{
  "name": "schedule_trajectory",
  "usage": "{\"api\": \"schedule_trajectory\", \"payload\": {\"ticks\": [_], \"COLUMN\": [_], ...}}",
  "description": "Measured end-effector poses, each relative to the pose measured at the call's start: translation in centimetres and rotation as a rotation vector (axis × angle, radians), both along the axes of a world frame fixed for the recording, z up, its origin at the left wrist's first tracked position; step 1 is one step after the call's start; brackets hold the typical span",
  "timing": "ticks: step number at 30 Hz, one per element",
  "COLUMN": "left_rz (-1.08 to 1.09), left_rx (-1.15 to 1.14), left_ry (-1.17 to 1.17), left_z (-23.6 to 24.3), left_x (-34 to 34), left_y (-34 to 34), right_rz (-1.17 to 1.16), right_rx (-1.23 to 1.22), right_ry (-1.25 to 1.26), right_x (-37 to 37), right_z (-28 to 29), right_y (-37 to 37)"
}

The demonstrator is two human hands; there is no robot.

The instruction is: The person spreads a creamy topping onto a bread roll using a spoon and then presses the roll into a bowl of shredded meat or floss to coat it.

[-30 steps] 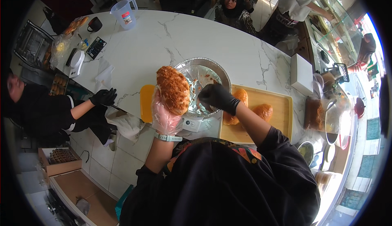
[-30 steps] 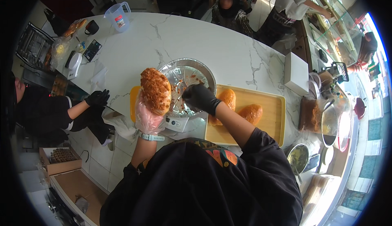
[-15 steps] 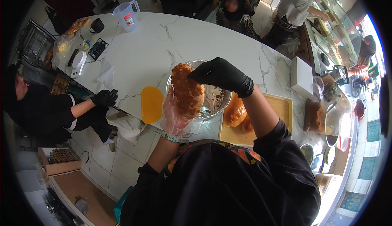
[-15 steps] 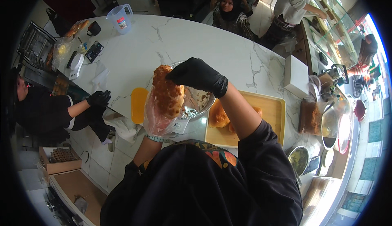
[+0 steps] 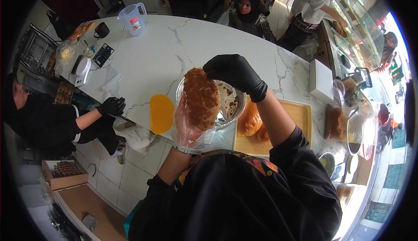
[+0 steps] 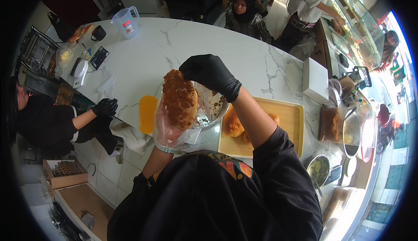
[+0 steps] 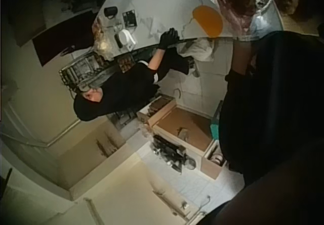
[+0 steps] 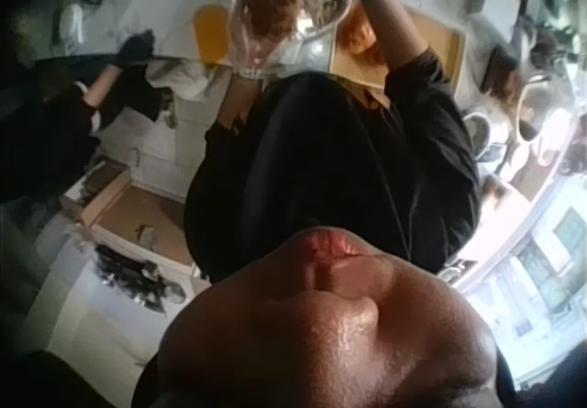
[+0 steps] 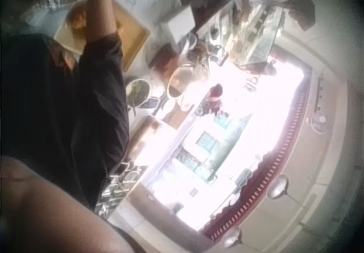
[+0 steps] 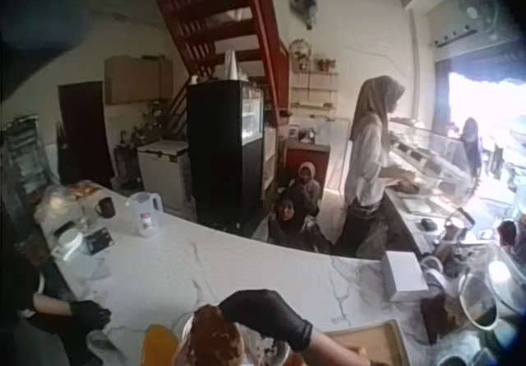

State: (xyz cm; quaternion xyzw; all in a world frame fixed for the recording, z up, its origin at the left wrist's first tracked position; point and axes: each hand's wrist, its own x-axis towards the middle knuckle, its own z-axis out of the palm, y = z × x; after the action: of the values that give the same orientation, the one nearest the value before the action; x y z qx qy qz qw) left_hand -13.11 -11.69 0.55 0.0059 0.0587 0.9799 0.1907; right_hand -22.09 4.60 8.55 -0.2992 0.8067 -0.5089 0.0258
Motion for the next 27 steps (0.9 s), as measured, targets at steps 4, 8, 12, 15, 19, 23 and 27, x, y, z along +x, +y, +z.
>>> {"api": "schedule_trajectory", "payload": {"ticks": [4, 8, 12, 15, 19, 23, 27], "left_rz": [-0.008, -0.024, -0.062, -0.037, -0.037, 0.065, 0.051], "left_rx": [-0.033, 0.016, 0.059, 0.075, 0.051, -0.030, -0.017], "left_ry": [0.009, -0.006, -0.019, 0.047, 0.040, 0.013, 0.051], "left_z": [0.2, 0.6, -0.3, -0.5, 0.1, 1.0, 0.8], "left_x": [0.0, -0.4, -0.8, -0.8, -0.6, -0.1, -0.2], "left_y": [0.2, 0.5, -0.1, -0.2, 0.1, 0.4, 0.2], "right_rz": [-0.022, -0.026, 0.035, 0.126, 0.084, 0.042, 0.026], "right_rx": [-0.036, -0.040, -0.003, -0.046, -0.043, 0.304, 0.402], "right_ry": [0.025, 0.050, 0.024, -0.004, -0.050, 0.328, 0.386], "right_x": [-0.2, -0.5, 0.6, 1.4, 2.3, 2.9, 3.0], "right_z": [-0.1, -0.4, 0.5, 0.6, 0.5, -0.8, -2.0], "right_y": [-0.2, -0.2, -0.4, -0.2, 0.4, 0.1, 0.3]}}
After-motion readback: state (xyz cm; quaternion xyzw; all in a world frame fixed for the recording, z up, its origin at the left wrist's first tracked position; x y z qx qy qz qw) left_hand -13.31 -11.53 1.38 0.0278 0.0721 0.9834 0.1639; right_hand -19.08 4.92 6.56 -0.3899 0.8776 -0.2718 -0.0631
